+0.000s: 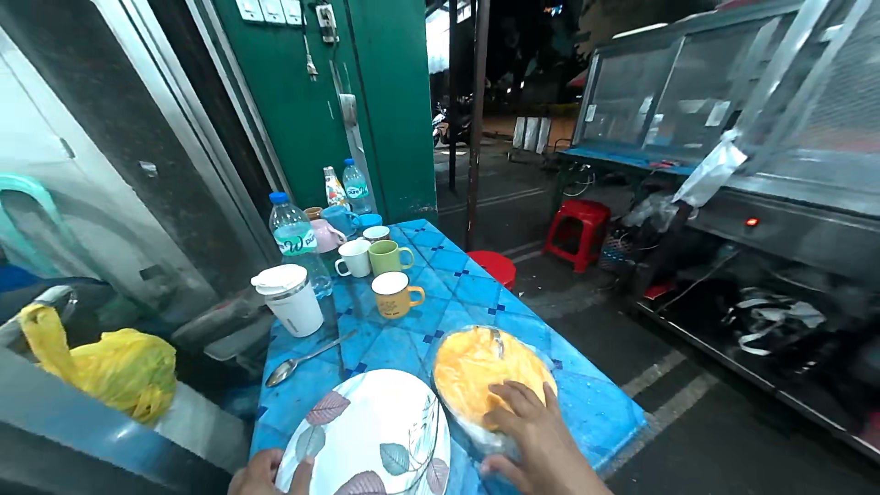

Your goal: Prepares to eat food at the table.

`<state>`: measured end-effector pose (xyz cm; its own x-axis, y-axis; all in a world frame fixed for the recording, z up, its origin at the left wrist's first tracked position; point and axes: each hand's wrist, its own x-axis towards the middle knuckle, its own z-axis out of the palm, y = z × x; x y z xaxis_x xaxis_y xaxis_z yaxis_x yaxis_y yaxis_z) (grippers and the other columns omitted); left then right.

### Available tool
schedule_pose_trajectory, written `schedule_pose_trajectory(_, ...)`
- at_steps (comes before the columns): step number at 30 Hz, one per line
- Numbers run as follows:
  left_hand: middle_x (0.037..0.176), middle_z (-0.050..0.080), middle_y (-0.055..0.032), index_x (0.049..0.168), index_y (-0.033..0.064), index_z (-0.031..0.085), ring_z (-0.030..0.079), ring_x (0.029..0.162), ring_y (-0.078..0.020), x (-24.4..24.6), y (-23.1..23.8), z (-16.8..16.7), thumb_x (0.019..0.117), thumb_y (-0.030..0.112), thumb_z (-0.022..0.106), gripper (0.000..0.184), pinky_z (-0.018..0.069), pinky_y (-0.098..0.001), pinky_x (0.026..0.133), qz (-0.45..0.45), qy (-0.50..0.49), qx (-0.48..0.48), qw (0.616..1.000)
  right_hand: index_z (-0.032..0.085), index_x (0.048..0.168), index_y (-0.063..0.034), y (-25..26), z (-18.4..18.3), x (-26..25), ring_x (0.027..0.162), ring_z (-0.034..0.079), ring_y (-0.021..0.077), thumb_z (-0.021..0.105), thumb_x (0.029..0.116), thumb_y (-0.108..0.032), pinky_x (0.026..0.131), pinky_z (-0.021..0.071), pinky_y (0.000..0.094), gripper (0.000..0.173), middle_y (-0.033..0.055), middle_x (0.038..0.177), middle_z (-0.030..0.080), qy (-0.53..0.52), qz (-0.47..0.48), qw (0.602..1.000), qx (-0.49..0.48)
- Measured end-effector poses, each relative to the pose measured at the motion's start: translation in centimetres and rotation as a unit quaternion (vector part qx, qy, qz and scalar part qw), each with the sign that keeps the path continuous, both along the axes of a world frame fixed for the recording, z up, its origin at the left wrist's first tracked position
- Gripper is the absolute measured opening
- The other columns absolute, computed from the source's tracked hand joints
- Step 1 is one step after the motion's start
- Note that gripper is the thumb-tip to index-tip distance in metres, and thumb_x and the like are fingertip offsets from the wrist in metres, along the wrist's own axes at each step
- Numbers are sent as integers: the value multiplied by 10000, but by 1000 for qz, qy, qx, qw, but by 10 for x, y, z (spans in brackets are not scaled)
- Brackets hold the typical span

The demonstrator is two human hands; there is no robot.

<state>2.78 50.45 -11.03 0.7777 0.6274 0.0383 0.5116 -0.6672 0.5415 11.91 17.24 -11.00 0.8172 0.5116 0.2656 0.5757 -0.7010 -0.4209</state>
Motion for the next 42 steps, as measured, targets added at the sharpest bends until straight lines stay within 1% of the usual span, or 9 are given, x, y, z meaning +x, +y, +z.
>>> schedule_pose_trajectory(2, 1144, 641, -318, 1206, -79, 637, 625, 1081, -482, -1, 0, 0, 932, 295, 705, 469, 484, -650, 920, -7, -4, 8, 1000, 778, 1016, -148, -10, -17, -4, 1271, 606, 376, 764, 877, -249, 1055, 363, 762, 173, 97, 1254, 703, -55, -8, 998, 27)
schedule_pose_trajectory(5, 1095, 652, -318, 1176, -86, 646, 626, 1050, -496, -4, 4, 0, 909, 296, 735, 474, 473, -678, 912, -21, -10, 8, 1000, 782, 991, -160, -32, -28, -2, 1107, 687, 282, 692, 902, -149, 919, 577, 502, 127, 57, 1140, 735, -112, -40, 989, 87)
schedule_pose_trajectory(11, 1271, 565, -387, 1316, -88, 595, 567, 1155, -560, -9, 1, 9, 903, 352, 755, 624, 442, -710, 971, -39, -77, 9, 996, 754, 1081, -91, -66, -20, 2, 879, 705, 105, 767, 828, -109, 785, 622, 284, 255, 23, 995, 722, -7, -69, 951, 301)
schedule_pose_trajectory(14, 1340, 538, -365, 1359, -59, 577, 589, 1133, -530, -11, -16, 30, 929, 386, 720, 636, 479, -687, 934, -95, -160, 17, 982, 688, 1190, -35, -66, -14, -5, 881, 725, 122, 768, 826, -49, 811, 634, 309, 373, 18, 977, 742, 48, -25, 929, 367)
schedule_pose_trajectory(18, 1256, 657, -207, 1233, 24, 690, 667, 1092, -346, -2, -76, 50, 957, 326, 697, 409, 579, -527, 857, -240, -253, 8, 937, 643, 1222, 28, -61, -8, -15, 916, 731, 193, 733, 846, 24, 835, 633, 363, 387, 86, 1017, 746, 93, 33, 897, 430)
schedule_pose_trajectory(24, 1208, 697, -74, 1238, 139, 720, 681, 1065, -234, 26, -182, 19, 916, 305, 738, 363, 604, -421, 844, -427, -212, -43, 878, 661, 1170, 47, -58, -11, -24, 961, 732, 198, 713, 864, 21, 866, 628, 354, 311, 111, 1049, 745, 88, 23, 886, 455)
schedule_pose_trajectory(29, 1105, 723, -64, 1144, 137, 761, 664, 1048, -275, 52, -223, 1, 911, 234, 724, 255, 564, -453, 887, -455, -147, -23, 878, 716, 1207, -39, -66, -6, -35, 812, 706, 102, 686, 904, -71, 736, 620, 273, 307, 49, 1029, 736, -26, -68, 967, 244)
schedule_pose_trajectory(34, 946, 718, -42, 982, 142, 766, 681, 937, -254, 64, -231, -27, 981, 226, 634, 157, 580, -418, 769, -458, -188, 36, 868, 771, 990, -65, -76, -2, -44, 813, 713, 300, 654, 954, -187, 716, 595, 501, 173, 114, 864, 710, 4, -151, 988, 27)
schedule_pose_trajectory(42, 886, 679, -25, 941, 149, 723, 667, 834, -222, 70, -231, -49, 1002, 187, 583, 157, 577, -366, 671, -421, -285, 94, 856, 734, 935, -75, -98, -1, -40, 774, 681, 205, 589, 985, -184, 708, 577, 413, 188, 56, 834, 687, 29, -66, 995, 73)
